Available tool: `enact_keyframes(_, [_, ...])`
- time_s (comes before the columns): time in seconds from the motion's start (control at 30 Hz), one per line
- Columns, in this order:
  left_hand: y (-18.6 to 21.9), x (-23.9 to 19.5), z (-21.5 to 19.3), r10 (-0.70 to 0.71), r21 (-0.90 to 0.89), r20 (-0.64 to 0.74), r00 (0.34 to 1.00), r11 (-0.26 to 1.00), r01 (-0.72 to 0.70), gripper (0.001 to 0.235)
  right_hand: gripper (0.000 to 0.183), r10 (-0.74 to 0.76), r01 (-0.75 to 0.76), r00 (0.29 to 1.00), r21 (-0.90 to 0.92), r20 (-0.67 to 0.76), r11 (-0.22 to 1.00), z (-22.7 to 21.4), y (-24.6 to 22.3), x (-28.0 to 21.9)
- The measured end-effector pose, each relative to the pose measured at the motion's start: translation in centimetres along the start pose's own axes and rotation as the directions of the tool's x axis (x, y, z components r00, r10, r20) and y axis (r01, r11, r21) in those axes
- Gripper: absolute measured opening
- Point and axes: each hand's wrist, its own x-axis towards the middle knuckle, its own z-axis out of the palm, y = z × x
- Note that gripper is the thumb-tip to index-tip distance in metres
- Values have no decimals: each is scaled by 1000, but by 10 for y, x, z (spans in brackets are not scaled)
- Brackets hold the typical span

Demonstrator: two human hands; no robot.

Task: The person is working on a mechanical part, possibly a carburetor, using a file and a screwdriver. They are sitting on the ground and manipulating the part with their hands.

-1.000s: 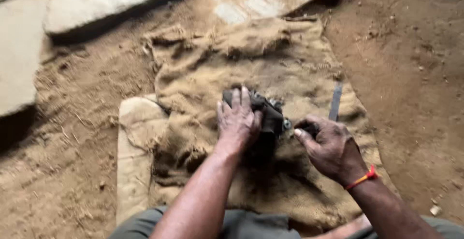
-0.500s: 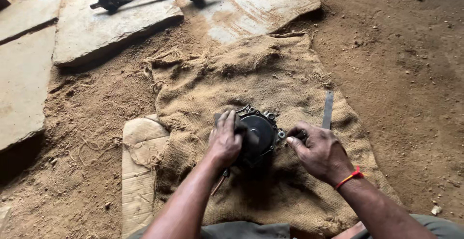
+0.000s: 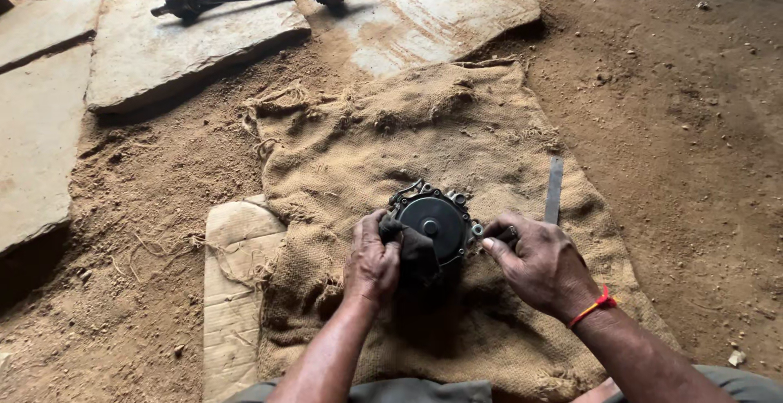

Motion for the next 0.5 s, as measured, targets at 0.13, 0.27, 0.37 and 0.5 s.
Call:
enact_keyframes(0.13, [7,-5,3,110,104,-143,984,990,-96,46,20,17,-17,1000,1,4,1000,3,5,-1])
enact_keyframes(0.27, [15,-1,2,53,245,-139,989,969,-17,35,18,-12,12,1000,-14,23,1000,7,3,1])
enact_keyframes(0.37, [24,7,3,57,304,-233,971,952,17,45,20,-15,15,1000,-23,7,1000,9,5,1])
enact_keyframes(0.5, [35,25,-7,-174,240,-127,977,950,200,49,22,44,-39,998,-93,49,995,11,10,-2])
